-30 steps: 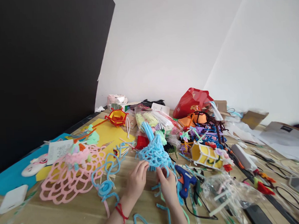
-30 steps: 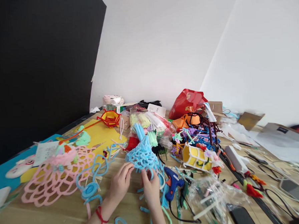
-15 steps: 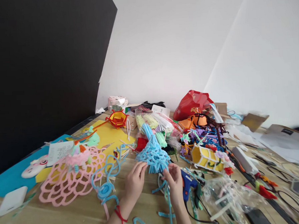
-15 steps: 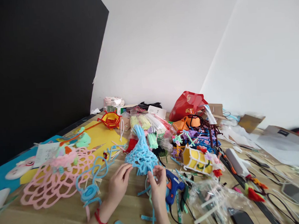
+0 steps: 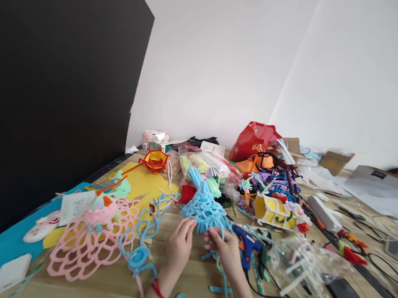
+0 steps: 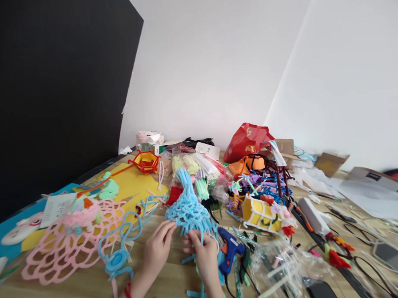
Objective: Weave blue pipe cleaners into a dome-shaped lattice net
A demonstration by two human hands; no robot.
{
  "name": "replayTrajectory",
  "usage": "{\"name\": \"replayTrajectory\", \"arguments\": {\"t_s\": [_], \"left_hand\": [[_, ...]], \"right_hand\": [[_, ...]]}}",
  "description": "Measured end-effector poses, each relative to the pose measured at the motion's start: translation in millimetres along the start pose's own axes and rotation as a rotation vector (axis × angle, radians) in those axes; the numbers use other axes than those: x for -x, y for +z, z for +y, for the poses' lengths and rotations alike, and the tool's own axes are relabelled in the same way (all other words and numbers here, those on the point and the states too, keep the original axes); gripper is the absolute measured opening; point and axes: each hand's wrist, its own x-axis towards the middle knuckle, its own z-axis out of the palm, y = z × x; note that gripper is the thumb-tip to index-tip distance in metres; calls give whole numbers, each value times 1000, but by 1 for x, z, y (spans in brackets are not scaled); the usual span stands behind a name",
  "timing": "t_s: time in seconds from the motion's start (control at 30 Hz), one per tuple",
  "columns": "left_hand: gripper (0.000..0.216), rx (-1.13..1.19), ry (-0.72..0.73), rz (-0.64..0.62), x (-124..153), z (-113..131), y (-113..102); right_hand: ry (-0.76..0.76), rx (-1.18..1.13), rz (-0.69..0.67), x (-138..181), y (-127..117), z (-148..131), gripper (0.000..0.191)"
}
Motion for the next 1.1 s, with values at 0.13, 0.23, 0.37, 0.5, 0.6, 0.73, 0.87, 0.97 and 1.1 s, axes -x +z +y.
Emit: {"name": "replayTrajectory", "arguments": {"t_s": [0.13,0.23,0.37,0.5,0.6,0.73,0.87,0.97,1.1], "left_hand": [[25,4,16,-20,0,1,0],[26,28,41,-55,1,1,1],[27,7,88,-95,4,1,3],[28,-48,168,-89,5,3,4],[30,-73,233,-78,5,7,3],[28,-94,266,-54,4,9,2],[23,-128,220,23,3,6,3],[22,-145,202,56,2,2,3],[23,-150,206,19,3,1,3]], "right_hand": [[22,-99,1,2,3,1,35],[20,-159,23,1,4,2,32],[104,-368,47,-1,7,8,30],[231,-558,15,0,9,14,29],[316,-632,-66,1,8,15,26],[273,-552,-104,-2,8,16,25],[-64,29,110,-5,5,16,29],[-438,385,347,-1,1,10,29],[-823,739,369,10,0,-1,20]]}}
